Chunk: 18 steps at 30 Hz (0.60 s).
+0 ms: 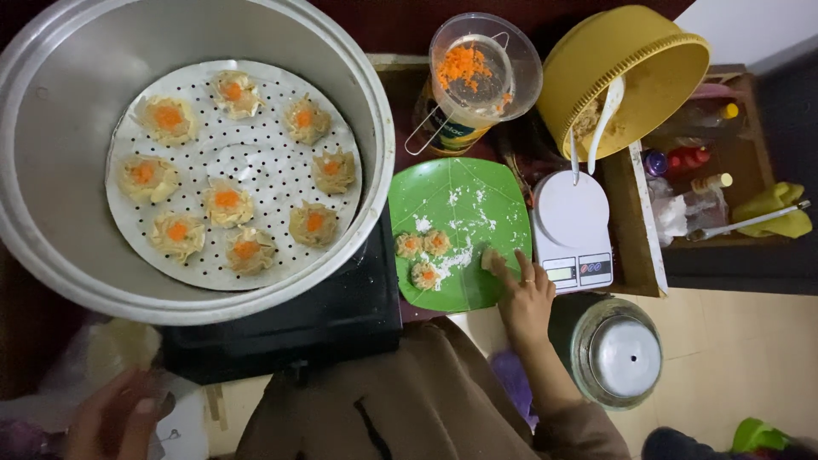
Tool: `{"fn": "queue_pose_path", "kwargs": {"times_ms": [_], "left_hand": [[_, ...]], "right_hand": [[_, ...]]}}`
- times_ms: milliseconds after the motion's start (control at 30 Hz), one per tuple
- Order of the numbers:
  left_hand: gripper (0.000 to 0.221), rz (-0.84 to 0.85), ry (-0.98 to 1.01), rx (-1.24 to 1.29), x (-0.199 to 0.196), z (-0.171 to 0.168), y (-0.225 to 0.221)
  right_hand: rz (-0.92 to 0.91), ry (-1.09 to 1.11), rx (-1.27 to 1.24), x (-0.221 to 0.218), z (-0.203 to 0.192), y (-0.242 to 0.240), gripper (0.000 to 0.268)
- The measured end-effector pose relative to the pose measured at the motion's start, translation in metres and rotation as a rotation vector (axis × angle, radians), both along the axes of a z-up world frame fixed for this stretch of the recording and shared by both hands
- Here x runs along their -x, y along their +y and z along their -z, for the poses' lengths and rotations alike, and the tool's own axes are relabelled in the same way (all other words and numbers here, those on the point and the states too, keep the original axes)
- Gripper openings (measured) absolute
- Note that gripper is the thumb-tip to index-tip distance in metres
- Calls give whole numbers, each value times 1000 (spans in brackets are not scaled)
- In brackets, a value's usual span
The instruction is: Preparing dumplings by oiling a steamer tray, scooping ingredients, and arranging dumplings with carrot toppings
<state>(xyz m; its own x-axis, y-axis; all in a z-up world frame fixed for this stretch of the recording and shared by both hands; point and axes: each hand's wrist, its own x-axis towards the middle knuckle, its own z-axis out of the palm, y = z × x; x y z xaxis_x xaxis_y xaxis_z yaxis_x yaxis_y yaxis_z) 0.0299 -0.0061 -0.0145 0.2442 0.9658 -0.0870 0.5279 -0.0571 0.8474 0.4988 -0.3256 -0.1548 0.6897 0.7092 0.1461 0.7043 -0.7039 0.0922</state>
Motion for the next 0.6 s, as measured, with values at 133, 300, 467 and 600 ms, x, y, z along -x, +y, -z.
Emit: {"fn": "queue_pose_path", "kwargs": {"times_ms": [133, 300, 467, 600], "left_hand": [[42, 47, 156, -31, 3, -9, 5], [45, 55, 64, -15, 23, 24, 10], [44, -6, 86, 23, 12, 6, 3], [44, 12, 163, -29, 13, 2, 3]], "right_hand": [[10, -23, -102, 10, -19, 8, 72], [21, 29, -80, 6, -7, -1, 81], [-7, 35, -109, 9, -14, 6, 74], [49, 200, -383, -2, -28, 10, 57]]}}
